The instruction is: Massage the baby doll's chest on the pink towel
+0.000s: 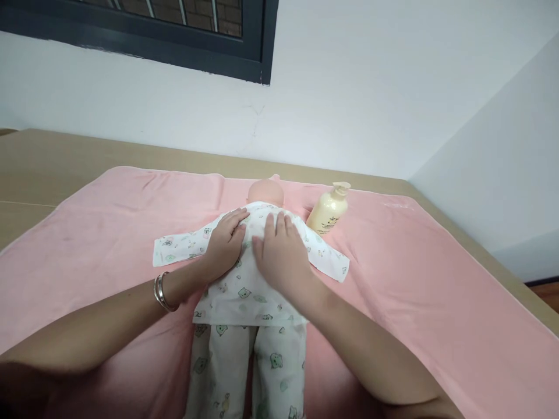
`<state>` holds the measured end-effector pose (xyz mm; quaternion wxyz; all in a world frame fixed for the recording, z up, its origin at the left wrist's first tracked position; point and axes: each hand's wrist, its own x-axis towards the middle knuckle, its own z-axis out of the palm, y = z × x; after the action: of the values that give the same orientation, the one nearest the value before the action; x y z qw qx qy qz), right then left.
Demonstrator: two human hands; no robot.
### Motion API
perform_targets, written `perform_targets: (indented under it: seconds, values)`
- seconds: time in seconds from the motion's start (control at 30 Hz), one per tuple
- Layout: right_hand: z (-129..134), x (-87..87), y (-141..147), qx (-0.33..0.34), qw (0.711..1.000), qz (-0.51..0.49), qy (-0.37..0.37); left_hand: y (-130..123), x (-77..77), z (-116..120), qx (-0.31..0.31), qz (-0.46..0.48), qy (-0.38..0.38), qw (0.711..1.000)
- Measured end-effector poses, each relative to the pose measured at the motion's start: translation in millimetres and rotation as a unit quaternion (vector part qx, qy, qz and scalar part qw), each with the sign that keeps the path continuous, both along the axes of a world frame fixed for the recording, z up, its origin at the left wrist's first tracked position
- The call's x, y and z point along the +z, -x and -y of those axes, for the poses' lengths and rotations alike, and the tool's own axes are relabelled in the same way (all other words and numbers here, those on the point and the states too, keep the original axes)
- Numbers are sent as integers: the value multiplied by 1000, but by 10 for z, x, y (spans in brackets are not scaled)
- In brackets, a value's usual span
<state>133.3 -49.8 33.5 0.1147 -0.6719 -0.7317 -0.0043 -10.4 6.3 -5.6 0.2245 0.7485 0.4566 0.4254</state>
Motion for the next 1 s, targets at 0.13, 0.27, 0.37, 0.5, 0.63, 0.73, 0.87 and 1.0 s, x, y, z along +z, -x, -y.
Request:
perform_targets:
  seconds: [0.13, 0.27, 0.37, 0.5, 0.63, 0.73, 0.87, 1.0]
  values:
    - [186, 6, 169, 149, 988, 16, -18, 5, -2, -26, -2, 33, 24, 999]
    - [-80, 25, -44, 100, 994, -47, 19, -11, -5, 32, -9, -1, 5, 1000]
    - [-257, 20, -196, 4, 994, -97, 42, -45, 6, 156, -32, -66, -20, 997]
    - [-168, 15, -126, -32, 997, -61, 36, -69, 50, 205, -49, -110, -18, 992]
    - [87, 36, 55, -14, 999, 41, -11, -58, 140, 5, -47, -137, 30, 989]
    - [130, 76, 70, -6, 999, 48, -5, -70, 188, -81, -54, -174, 34, 983]
    - [-98, 98, -100, -9, 998, -47, 49, -113, 155, 100, -37, -212, -22, 976]
    - [-265, 56, -203, -6, 996, -74, 47, -111, 119, 243, -52, -217, -76, 972]
